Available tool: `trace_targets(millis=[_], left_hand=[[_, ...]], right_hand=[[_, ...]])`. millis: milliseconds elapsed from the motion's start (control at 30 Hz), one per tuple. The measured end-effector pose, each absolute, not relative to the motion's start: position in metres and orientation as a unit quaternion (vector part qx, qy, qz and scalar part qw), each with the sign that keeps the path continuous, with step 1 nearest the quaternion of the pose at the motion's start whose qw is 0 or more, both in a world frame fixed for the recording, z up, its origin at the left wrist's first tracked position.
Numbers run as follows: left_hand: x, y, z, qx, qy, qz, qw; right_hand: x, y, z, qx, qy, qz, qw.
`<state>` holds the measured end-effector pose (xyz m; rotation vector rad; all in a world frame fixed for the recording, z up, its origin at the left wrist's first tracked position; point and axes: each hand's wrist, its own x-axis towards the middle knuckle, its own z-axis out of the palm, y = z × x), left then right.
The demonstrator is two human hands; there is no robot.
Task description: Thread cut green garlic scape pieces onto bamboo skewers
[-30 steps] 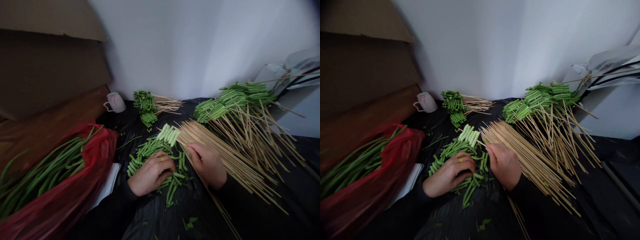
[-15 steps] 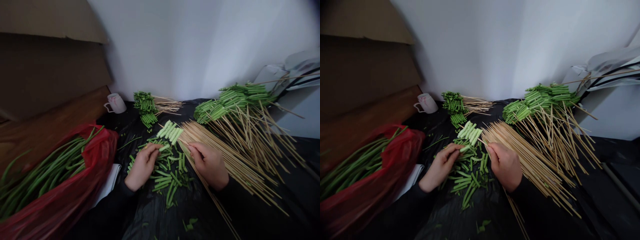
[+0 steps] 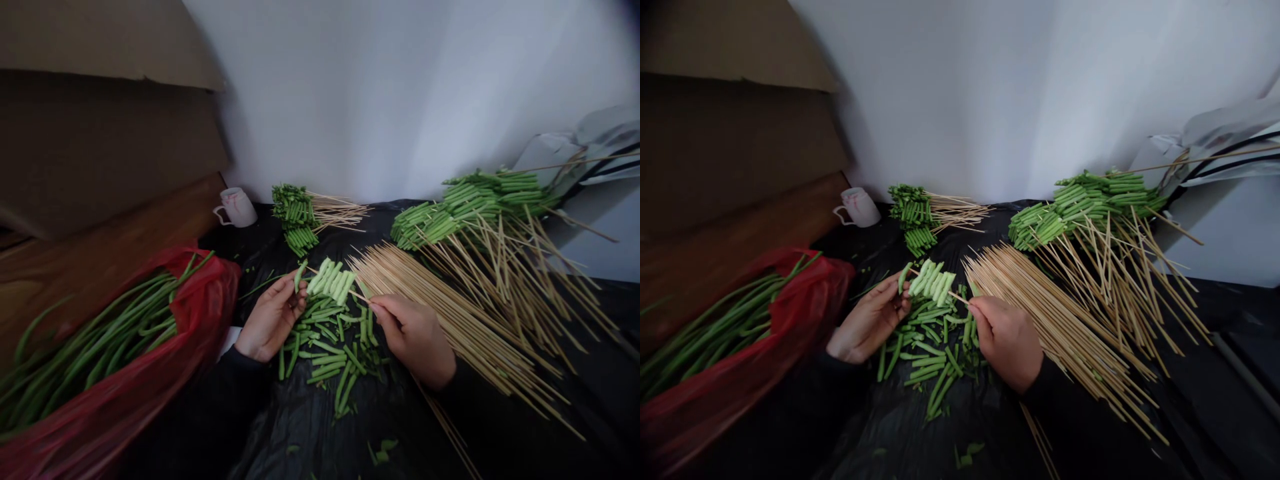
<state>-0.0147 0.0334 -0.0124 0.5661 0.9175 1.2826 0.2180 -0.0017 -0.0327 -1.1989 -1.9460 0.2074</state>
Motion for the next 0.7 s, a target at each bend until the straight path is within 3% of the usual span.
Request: trace_targets(millis=[700], left_hand=[[-0.0114, 0.0304, -0.0147, 0.337, 0.437, 0.578, 0.602]], right_hand=[[0.2149, -0.0041, -0.0361, -0.473, -0.790, 0.083, 0.382]])
